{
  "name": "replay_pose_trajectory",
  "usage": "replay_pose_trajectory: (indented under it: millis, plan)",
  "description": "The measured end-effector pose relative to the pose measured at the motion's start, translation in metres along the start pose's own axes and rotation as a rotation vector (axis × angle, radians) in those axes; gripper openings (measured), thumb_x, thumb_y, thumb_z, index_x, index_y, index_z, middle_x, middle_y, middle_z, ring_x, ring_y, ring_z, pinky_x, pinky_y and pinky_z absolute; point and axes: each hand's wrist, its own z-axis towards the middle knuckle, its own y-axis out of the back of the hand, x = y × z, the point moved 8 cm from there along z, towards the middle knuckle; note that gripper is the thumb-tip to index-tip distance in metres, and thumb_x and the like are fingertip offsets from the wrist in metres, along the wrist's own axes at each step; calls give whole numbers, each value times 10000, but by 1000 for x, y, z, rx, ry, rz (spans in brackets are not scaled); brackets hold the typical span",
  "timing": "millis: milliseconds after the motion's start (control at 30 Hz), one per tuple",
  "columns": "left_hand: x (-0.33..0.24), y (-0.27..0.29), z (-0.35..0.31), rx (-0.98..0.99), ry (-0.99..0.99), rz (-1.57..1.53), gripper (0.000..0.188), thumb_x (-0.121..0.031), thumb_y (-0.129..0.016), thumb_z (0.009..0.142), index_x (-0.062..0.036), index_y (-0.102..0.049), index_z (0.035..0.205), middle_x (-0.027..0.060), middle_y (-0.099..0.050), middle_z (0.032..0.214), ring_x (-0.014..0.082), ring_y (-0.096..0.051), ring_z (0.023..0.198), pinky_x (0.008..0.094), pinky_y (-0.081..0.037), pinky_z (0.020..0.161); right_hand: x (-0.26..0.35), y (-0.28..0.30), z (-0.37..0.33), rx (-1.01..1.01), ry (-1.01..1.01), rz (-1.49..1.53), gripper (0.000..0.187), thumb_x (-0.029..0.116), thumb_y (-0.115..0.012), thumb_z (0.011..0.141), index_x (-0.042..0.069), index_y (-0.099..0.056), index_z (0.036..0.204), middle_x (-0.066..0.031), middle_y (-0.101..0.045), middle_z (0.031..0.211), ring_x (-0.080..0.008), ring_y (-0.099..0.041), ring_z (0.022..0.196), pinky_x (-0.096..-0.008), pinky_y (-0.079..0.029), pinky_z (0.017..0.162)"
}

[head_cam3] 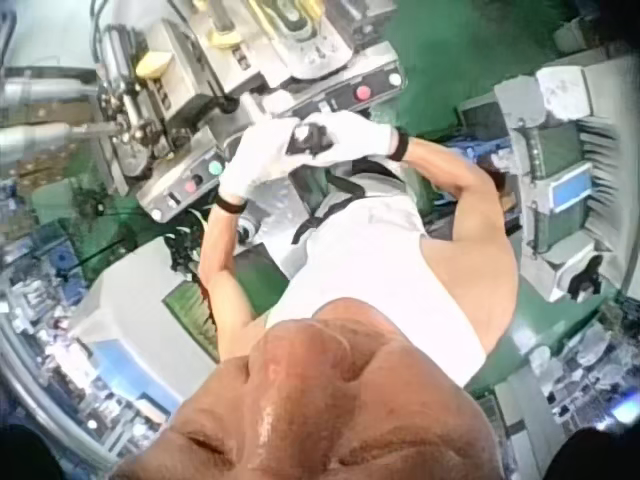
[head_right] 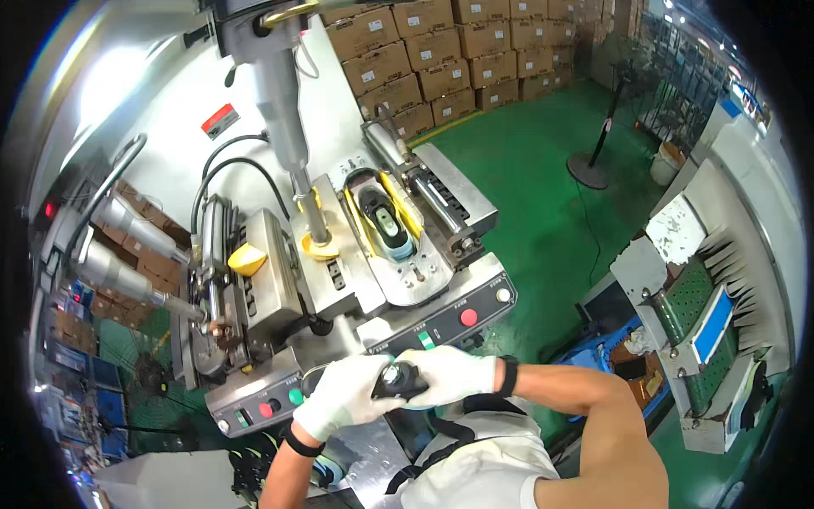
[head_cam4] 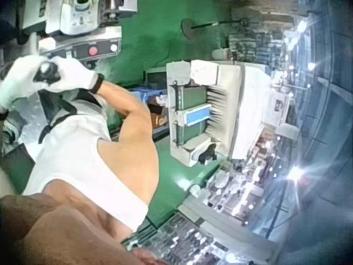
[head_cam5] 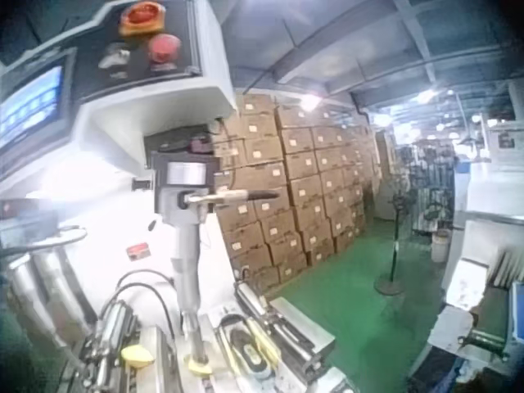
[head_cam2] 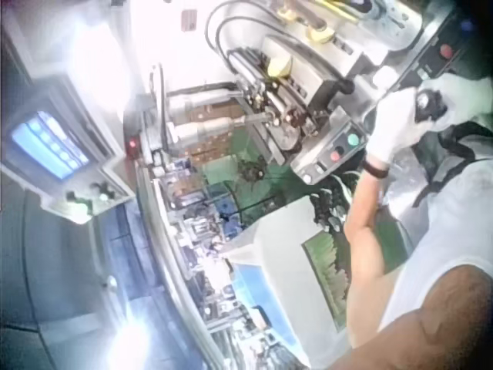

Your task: Operating industrial machinery to process and assemble athletic shoes in a factory setting.

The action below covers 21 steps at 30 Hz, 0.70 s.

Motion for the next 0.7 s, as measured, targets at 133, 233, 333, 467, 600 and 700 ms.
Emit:
replay_pose_trajectory:
  millis: [133,233,333,467,600,700]
  plan:
    - [-2,68,93,-321,-83,13,469,-146,-812,928,-26,-676,1361,199,-737,1198,394,-717,1131,449,-578,988,-52,70,-42,-180,-79,264,708,247,-900,848,5,-618,1451,-149,-721,1336,-238,-682,1215,-389,-536,1082]
    - [92,57,156,-756,112,-424,516,-39,-633,1081,57,-469,1560,275,-587,1542,339,-601,1433,431,-443,1223,-70,93,-87,-449,-135,682,806,134,-860,854,-19,-523,1570,-122,-642,1510,-216,-597,1358,-387,-451,1195]
    - [189,-3,248,-773,623,-454,849,-263,-786,995,96,-334,1617,336,-497,1588,385,-498,1511,429,-396,1253,-98,86,-133,-742,-192,898,900,95,-860,821,-24,-457,1617,-116,-582,1569,-220,-547,1420,-392,-418,1220]
    - [284,-60,311,-687,742,1,936,-345,-686,993,245,-256,1579,409,-548,1452,483,-577,1349,471,-449,1177,-98,76,-160,-961,-223,963,919,22,-847,796,-13,-448,1623,-96,-545,1592,-209,-530,1435,-390,-420,1219]
    - [318,-61,325,-402,723,272,690,-310,-664,977,214,-493,1393,415,-642,1337,497,-659,1244,488,-504,1108,-99,70,-168,-965,-301,958,936,175,-938,800,-3,-479,1596,-92,-604,1527,-213,-590,1368,-393,-449,1195]
    - [323,-21,277,-499,717,-602,384,-247,-686,982,57,-710,1215,290,-724,1264,403,-720,1088,426,-559,917,-96,77,-159,-907,-423,885,998,267,-977,799,4,-460,1611,-104,-602,1531,-232,-594,1371,-402,-447,1201]
